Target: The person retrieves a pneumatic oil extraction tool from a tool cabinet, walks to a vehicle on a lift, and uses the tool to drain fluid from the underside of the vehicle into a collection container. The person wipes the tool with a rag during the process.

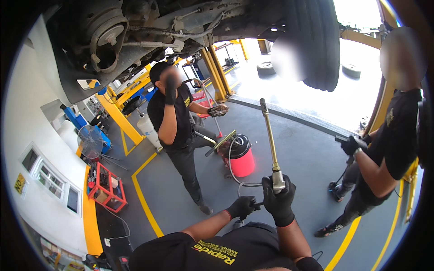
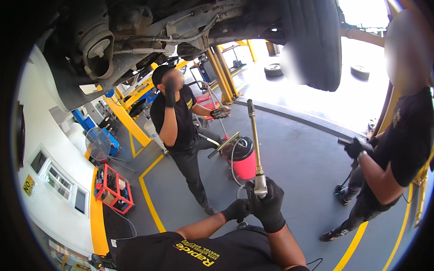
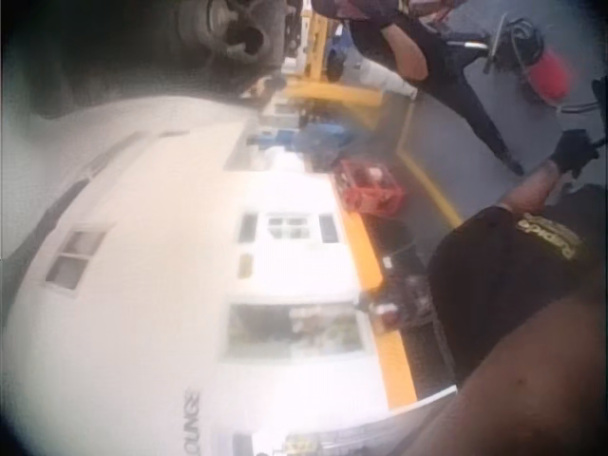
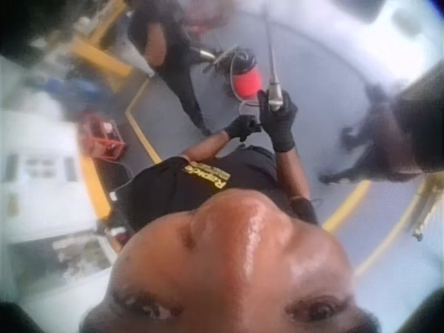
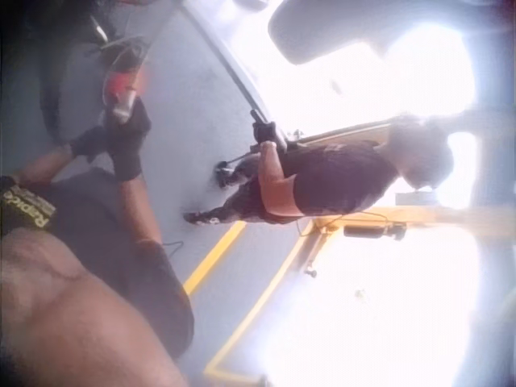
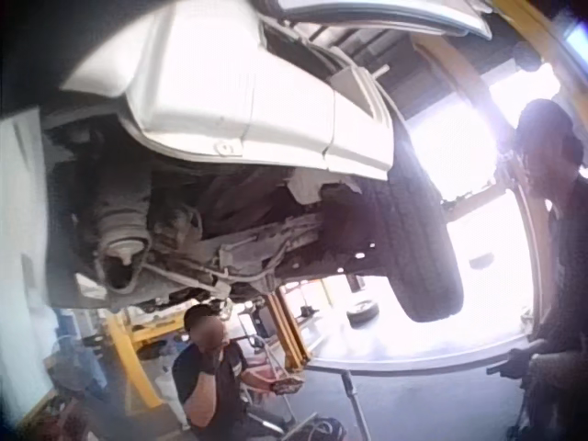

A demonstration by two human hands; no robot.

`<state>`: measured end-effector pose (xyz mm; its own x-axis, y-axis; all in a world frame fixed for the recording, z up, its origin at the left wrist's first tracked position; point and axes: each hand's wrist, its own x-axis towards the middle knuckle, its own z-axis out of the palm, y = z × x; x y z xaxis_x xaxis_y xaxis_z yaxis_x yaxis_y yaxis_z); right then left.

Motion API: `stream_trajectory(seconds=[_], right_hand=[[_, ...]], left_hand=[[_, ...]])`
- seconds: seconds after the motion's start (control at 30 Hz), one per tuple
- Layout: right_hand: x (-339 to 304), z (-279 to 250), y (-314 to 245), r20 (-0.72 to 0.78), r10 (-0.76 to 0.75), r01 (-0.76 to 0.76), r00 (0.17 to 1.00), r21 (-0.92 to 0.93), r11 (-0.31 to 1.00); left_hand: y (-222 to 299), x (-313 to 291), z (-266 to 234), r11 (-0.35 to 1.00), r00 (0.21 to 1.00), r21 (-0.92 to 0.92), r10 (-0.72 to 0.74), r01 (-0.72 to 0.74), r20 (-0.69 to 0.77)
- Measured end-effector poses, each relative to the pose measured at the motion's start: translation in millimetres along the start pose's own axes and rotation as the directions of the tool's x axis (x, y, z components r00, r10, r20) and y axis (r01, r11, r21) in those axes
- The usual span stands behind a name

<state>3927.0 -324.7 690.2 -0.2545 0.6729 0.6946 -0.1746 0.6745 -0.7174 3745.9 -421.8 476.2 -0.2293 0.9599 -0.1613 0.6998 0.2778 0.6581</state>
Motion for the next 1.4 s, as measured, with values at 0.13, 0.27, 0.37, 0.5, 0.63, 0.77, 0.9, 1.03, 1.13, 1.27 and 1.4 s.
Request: stream_trajectory(seconds=[0.13, 0.27, 0.37, 0.5, 0.63, 0.77, 0.9, 1.03, 1.13, 1.27, 1.4], right_hand=[[-3, 3, -6, 0.033, 0.065, -0.067, 0.997, 0.059, 0.996], [-7, 9, -9, 0.053, 0.007, -0.005, 0.999, -0.041, 0.999], [-8, 16, -10, 0.067, 0.006, -0.004, 0.998, -0.039, 0.999], [-6, 25, -10, 0.033, 0.074, -0.075, 0.997, 0.031, 0.997], [-1, 26, -12, 0.037, 0.024, -0.023, 0.999, -0.014, 1.000], [7, 30, -12, 0.105, -0.070, 0.098, 0.992, -0.288, 0.953], [20, 39, -9, -0.050, 0.023, -0.035, 0.999, -0.259, 0.965], [30, 39, -2, -0.184, 0.070, -0.110, 0.980, -0.216, 0.970], [33, 37, 2, -0.159, -0.140, 0.074, 0.977, -0.361, 0.929], [35, 44, 6, -0.194, -0.024, -0.033, 0.981, -0.285, 0.958], [42, 50, 6, -0.232, 0.127, -0.166, 0.964, -0.160, 0.973]], left_hand=[[-3, -3, 0, 0.999, 0.998, -0.012, 0.046, -0.047, -0.030], [-14, -13, 2, 0.998, 0.997, -0.008, 0.067, -0.067, -0.030], [-20, -19, 2, 0.997, 0.999, -0.065, 0.046, -0.048, -0.030], [-19, -22, -3, 0.995, 0.999, -0.082, 0.048, -0.049, -0.021], [-7, -22, -10, 0.994, 0.999, -0.099, -0.048, 0.047, -0.007], [9, -16, -12, 0.996, 0.991, 0.029, -0.086, 0.089, -0.103], [20, -5, -16, 0.989, 0.985, 0.083, -0.114, 0.126, -0.128], [22, 9, -14, 0.973, 0.969, -0.002, -0.230, 0.231, -0.084], [21, 19, -7, 0.987, 0.985, -0.052, -0.153, 0.149, -0.085], [15, 25, -1, 0.989, 0.992, -0.085, -0.123, 0.120, -0.039], [15, 19, -10, 0.978, 0.996, -0.197, -0.073, 0.063, -0.042]])
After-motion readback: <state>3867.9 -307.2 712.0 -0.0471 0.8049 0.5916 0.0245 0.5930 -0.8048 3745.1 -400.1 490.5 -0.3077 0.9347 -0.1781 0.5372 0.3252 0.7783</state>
